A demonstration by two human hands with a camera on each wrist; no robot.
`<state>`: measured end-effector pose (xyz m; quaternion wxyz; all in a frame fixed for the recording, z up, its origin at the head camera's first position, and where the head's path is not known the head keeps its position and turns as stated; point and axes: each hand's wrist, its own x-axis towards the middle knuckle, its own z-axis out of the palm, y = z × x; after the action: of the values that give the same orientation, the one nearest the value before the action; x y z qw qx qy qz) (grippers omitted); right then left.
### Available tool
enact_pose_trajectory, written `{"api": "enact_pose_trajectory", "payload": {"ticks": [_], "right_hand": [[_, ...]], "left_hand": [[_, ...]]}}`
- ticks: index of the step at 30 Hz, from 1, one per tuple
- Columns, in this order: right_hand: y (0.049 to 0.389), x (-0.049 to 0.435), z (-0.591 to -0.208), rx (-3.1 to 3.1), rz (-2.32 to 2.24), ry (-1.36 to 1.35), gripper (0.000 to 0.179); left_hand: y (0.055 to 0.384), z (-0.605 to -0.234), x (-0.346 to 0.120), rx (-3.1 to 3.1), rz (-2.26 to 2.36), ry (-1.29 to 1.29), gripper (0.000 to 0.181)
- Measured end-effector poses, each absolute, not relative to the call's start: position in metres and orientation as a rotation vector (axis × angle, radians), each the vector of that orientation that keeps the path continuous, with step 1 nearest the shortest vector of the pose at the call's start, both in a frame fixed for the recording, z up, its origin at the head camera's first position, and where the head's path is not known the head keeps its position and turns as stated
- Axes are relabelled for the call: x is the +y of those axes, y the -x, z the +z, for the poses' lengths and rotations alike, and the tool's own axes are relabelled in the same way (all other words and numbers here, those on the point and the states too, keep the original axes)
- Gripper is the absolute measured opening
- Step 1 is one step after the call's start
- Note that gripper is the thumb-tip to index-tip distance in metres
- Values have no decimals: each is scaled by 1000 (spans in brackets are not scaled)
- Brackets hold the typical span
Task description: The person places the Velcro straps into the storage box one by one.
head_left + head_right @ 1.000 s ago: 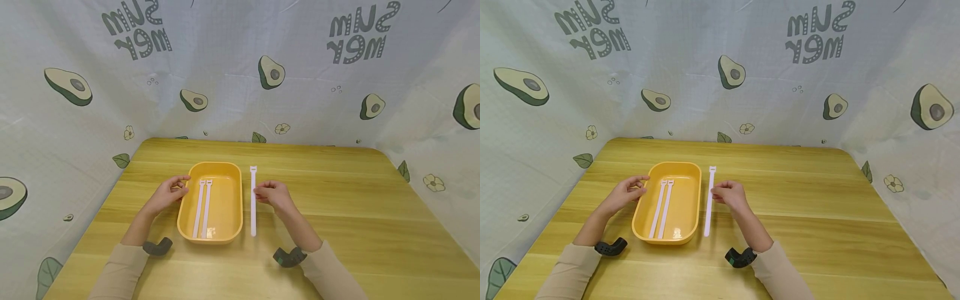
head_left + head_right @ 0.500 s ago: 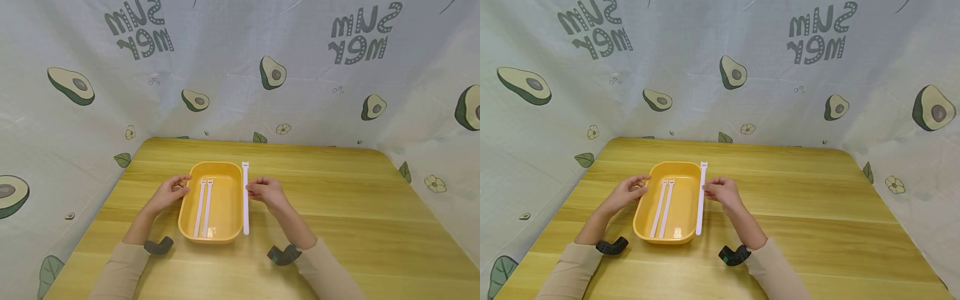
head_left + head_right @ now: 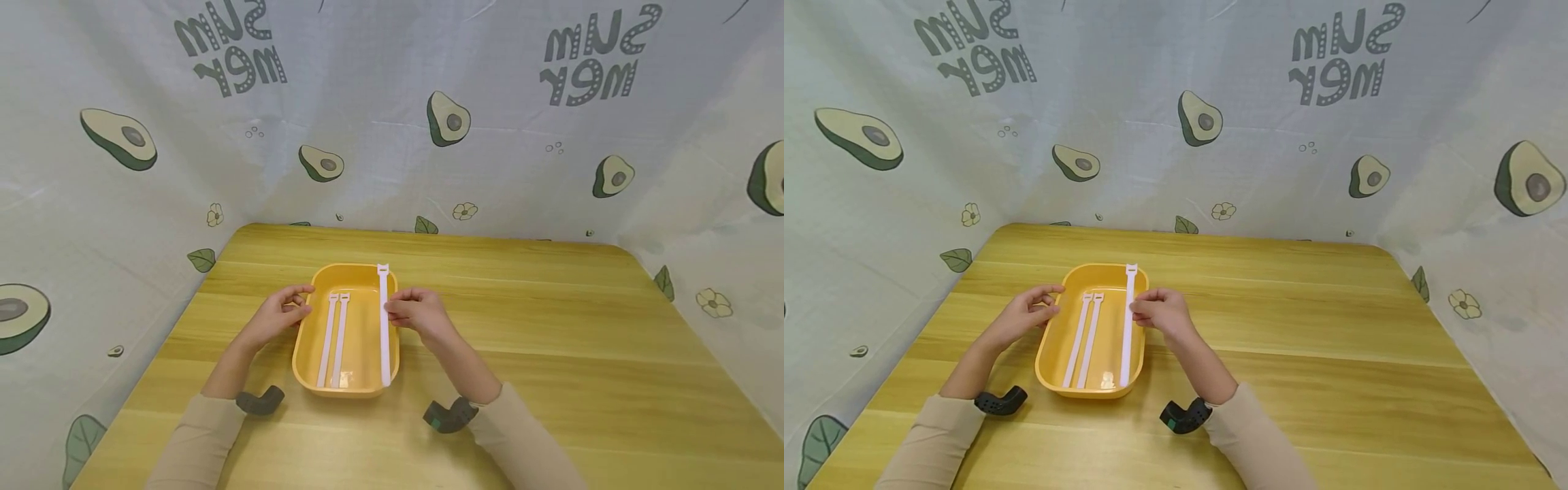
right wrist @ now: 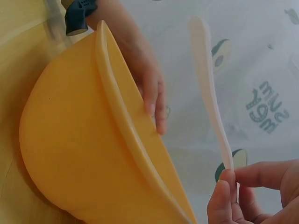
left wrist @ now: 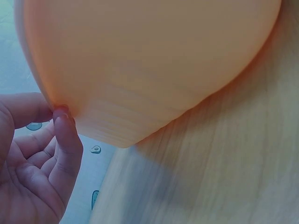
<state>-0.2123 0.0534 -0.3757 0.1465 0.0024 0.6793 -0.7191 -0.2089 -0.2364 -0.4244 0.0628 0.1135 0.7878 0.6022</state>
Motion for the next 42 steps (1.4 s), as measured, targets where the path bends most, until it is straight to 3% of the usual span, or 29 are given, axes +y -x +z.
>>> {"api": "enact_pose_trajectory", "payload": {"ticks": [42], "right_hand": [[228, -17, -404, 2264, -1793, 69, 10]], "left_hand": [[211, -425, -238, 2367, 1828, -331, 43]]}}
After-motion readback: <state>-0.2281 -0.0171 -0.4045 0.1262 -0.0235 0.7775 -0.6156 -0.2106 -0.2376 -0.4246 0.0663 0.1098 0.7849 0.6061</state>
